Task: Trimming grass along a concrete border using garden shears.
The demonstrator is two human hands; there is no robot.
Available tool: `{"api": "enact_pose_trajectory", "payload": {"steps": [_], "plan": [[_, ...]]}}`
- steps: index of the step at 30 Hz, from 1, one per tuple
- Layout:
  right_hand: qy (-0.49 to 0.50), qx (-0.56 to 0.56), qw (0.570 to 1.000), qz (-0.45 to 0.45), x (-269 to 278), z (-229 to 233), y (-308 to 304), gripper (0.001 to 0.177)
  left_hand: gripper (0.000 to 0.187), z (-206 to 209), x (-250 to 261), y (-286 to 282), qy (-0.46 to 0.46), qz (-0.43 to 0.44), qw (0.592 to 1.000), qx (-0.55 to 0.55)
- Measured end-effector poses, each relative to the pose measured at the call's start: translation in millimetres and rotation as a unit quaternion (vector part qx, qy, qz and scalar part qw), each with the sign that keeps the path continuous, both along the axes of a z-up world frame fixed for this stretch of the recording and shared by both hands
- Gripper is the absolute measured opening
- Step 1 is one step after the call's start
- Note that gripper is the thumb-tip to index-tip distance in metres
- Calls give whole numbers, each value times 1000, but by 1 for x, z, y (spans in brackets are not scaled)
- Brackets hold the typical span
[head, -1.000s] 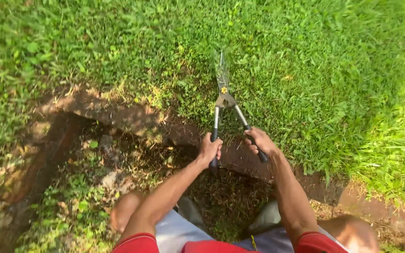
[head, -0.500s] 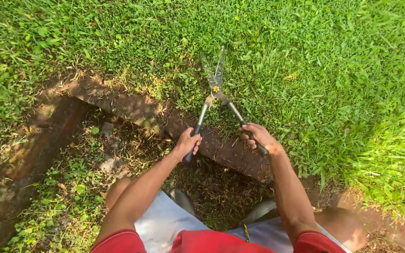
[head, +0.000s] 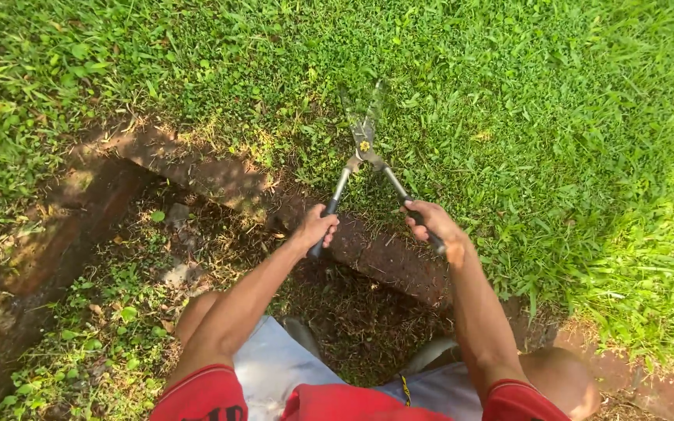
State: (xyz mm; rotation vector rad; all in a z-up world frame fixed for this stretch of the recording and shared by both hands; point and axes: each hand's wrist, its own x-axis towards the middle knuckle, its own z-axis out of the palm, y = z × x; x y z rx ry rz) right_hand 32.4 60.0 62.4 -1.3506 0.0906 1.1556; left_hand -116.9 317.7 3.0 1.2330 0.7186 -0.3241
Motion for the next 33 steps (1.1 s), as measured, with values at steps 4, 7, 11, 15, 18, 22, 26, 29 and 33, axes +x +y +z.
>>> {"api": "enact_pose_trajectory", "payload": {"steps": [4,7,11,15,18,22,26,29,33], "plan": [[28,17,998,-48,-27,-21,46,19,22,19,11,-34,-9,53,999,-1],[2,8,1000,-7,-21,-11,37,21,22,26,6,-31,-5,79,997,5],[-1,-17,1000,16,-9,7,9,18,22,-1,-1,-5,0,23,1000,7],[-10,-19,1000,-21,-24,1,56,21,20,0,20,-19,-16,27,999,32],[-24,3,1000,-19,-24,-33,68,22,21,15,22,-31,-18,71,997,25],[-15,3,1000,-10,-21,2,45,15,21,7,11,-12,-20,59,998,24],[-21,-11,999,32,-3,0,24,20,20,5,-1,18,-16,-1,998,56],[-26,-11,1000,-3,-22,2,63,19,20,-12,20,8,-33,3,997,62],[-71,-16,997,-10,-29,-23,87,20,21,-20,25,-11,-55,77,994,54]]}}
